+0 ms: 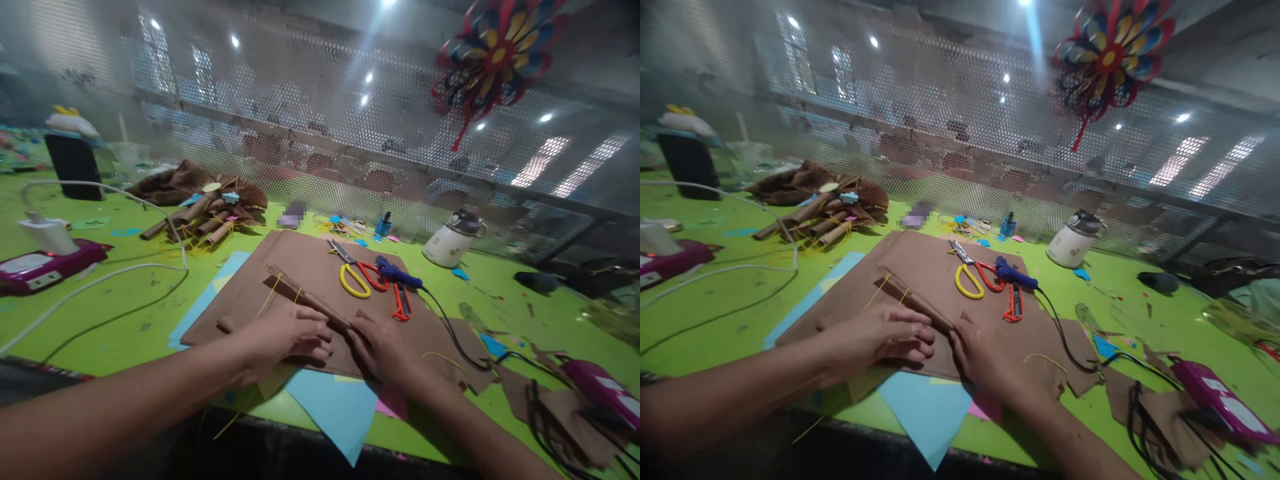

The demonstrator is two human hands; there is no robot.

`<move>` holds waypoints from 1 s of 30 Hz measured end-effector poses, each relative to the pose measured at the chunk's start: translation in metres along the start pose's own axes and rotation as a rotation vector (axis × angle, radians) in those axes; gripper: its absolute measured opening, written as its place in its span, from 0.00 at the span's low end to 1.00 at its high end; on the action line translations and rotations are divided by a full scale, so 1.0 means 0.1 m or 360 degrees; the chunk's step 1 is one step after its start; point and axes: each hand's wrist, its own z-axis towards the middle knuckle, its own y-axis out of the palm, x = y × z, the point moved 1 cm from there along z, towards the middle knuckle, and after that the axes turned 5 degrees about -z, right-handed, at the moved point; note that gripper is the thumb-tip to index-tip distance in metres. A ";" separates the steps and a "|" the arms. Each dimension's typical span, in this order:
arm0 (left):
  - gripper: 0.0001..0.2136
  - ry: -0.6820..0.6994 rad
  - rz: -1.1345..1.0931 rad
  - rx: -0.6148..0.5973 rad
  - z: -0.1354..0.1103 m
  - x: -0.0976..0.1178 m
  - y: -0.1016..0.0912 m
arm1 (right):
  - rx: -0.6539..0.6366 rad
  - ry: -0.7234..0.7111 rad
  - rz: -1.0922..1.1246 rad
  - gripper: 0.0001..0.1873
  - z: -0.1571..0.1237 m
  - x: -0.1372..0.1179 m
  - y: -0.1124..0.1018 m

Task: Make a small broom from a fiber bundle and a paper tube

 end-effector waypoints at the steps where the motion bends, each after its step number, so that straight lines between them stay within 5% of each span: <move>1: 0.07 0.0045 -0.0127 0.0015 0.03 -0.04 0.02 | 0.0030 -0.0003 0.0031 0.10 0.00 -0.02 -0.03; 11: 0.08 0.0746 -0.0351 0.0060 0.04 0.14 0.33 | 0.0492 -0.0172 -0.0428 0.16 0.02 -0.39 -0.39; 17: 0.09 0.0738 -0.0359 -0.0030 0.00 0.24 0.23 | 0.0587 -0.0200 -0.0710 0.19 0.05 -0.70 -0.35; 30: 0.09 0.0699 -0.0332 -0.0264 -0.03 0.30 0.03 | 0.0604 0.0157 -0.0337 0.16 0.22 -0.95 -0.23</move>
